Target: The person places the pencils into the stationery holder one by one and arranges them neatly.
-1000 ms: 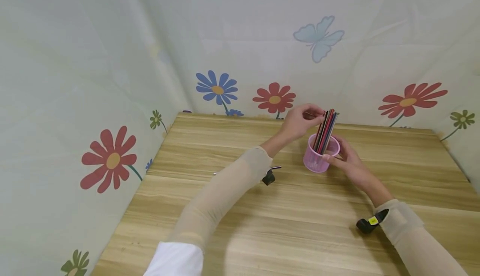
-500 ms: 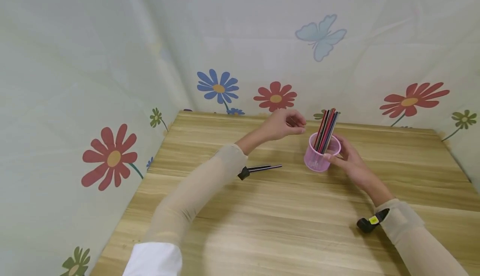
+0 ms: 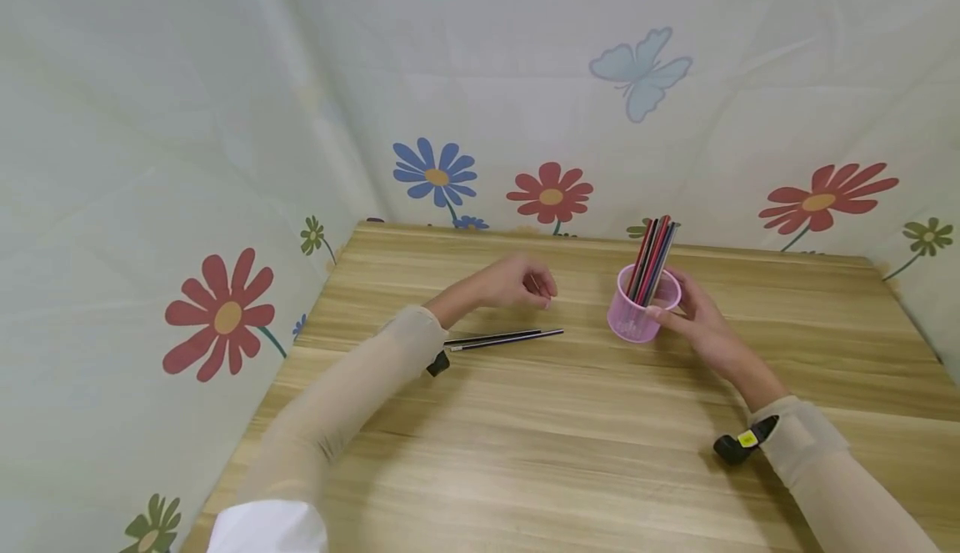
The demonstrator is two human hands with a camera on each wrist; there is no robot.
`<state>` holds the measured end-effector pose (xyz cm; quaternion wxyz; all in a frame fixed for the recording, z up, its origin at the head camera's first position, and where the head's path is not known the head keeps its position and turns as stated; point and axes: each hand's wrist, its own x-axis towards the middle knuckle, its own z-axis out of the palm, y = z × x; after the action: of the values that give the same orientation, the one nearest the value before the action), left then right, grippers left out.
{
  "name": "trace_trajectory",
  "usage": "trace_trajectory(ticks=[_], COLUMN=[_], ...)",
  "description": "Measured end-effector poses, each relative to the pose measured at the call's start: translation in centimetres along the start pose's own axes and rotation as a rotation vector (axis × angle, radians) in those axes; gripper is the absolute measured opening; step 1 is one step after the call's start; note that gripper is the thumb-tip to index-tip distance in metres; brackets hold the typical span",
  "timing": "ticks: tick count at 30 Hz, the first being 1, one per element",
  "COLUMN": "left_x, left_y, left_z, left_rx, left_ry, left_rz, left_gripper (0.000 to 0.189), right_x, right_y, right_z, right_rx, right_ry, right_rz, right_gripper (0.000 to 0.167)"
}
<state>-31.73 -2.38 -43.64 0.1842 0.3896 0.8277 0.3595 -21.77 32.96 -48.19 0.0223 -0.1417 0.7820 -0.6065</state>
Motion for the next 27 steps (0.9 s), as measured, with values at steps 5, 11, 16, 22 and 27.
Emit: trace_trajectory(ticks=[5,11,16,22,27], left_x=[-1.5,-2.5,-2.7,-2.5,-2.3], left_y=[-1.0,-1.3,-1.5,-1.9,-2.2], left_z=[0.1,0.2,0.5,1.0,1.2], left_rx=[0.056,0.094,0.099,0.119,0.141], left_ry=[-0.081,-0.151,-0.180,-0.193,-0.195], left_rz=[-0.054,-0.092,-0.108,-0.105,-0.112], left_gripper=[0.010,0.004,0.005,0.006,0.006], right_x=[0.0,0.0,-0.1,-0.1,0.0], right_y=[0.0,0.0,-0.1,0.0,0.1], right_z=[-0.1,-0.1,-0.1,-0.1,-0.1], right_rx=[-0.013,-0.011,-0.012,-0.010,-0.013], right_ry=[0.005,0.001,0.001,0.002,0.000], right_rz=[-0.010,-0.018,-0.015,-0.016,-0.020], right_gripper=[0.070,0.069,0.070,0.069,0.069])
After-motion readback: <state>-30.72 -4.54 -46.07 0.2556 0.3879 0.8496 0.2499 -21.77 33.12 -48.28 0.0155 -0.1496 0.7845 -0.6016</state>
